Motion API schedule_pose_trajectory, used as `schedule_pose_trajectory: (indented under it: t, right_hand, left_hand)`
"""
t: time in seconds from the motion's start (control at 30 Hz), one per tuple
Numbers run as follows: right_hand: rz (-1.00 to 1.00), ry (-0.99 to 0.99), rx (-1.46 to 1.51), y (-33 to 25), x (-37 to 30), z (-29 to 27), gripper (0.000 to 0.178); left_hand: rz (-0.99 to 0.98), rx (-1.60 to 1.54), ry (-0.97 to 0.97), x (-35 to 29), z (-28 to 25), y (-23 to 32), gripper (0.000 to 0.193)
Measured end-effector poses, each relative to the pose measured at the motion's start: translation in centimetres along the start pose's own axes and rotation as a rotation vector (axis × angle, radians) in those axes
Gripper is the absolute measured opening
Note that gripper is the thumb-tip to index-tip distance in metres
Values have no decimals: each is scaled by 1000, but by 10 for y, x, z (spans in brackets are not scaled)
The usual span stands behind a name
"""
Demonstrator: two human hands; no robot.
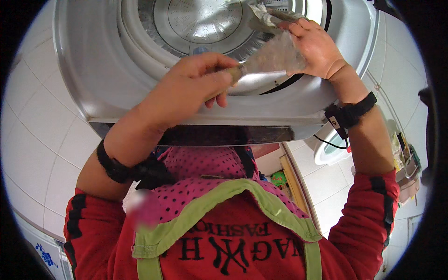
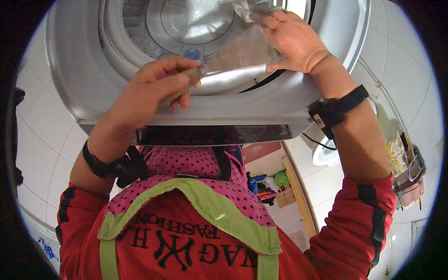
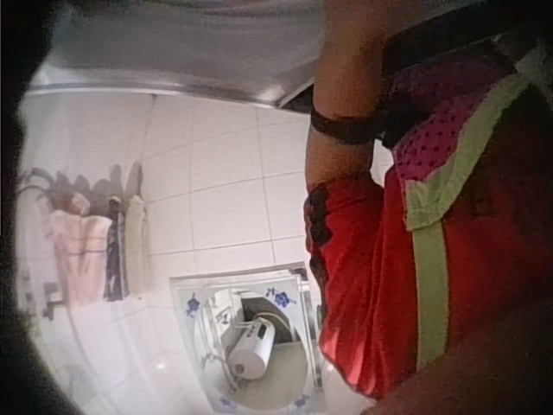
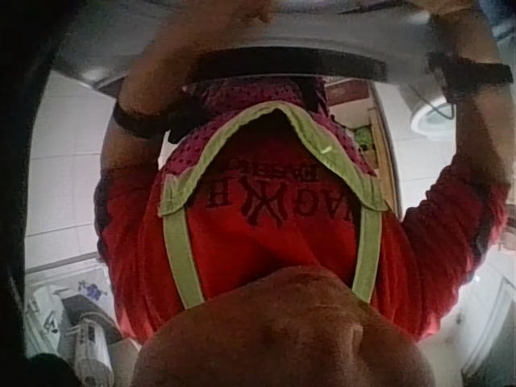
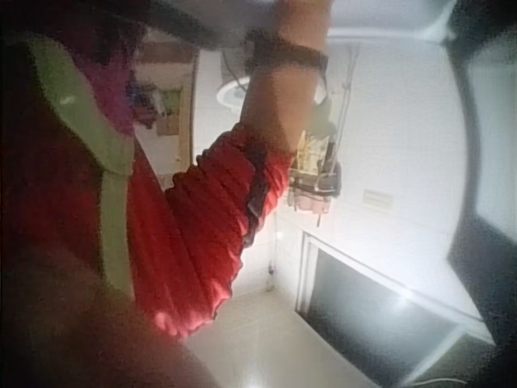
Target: The person fills a basin with water from a sink, pours it into a top-loading washing machine, and wipes the interior drum and lid with a cloth. The person then uses a small brush to scrub the drum's inner surface.
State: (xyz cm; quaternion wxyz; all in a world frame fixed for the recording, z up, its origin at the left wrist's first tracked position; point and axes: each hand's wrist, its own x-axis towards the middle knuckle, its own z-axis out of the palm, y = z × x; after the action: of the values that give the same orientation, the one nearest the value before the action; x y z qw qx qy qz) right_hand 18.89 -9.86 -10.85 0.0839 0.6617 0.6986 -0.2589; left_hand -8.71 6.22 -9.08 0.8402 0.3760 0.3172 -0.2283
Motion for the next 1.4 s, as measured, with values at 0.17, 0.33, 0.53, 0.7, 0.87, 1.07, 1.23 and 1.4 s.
schedule_pose_trajectory:
  t: [0.17, 0.33, 0.53, 0.7, 0.87, 1.07, 1.23, 1.4]
  right_hand:
    - [-128, -12, -117, 0, 0, 4, 71]
    - [-96, -50, -95, -3, 2, 0, 69]
    - [18, -86, -46, -3, -12, 3, 72]
    - [-164, 115, 59, 16, -8, 22, 76]
    - [-188, 68, -190, 27, 4, 35, 40]
    - [-223, 134, -281, 27, 5, 37, 31]
    - [-249, 194, -295, 29, 4, 41, 30]
    - [-222, 199, -311, 30, 4, 47, 27]
  left_hand:
    - [183, -297, -121, -4, 4, 6, 44]
    - [79, -41, -137, 1, 11, 17, 33]
    - [113, 473, 15, 26, 36, 21, 18]
    - [181, 780, 49, 63, 47, 15, 33]
    - [248, 1005, -3, 90, 55, 4, 40]
    - [327, 1040, -153, 117, 56, -1, 38]
    - [390, 1113, -75, 130, 57, -2, 44]
    - [415, 1221, -5, 134, 64, -9, 43]
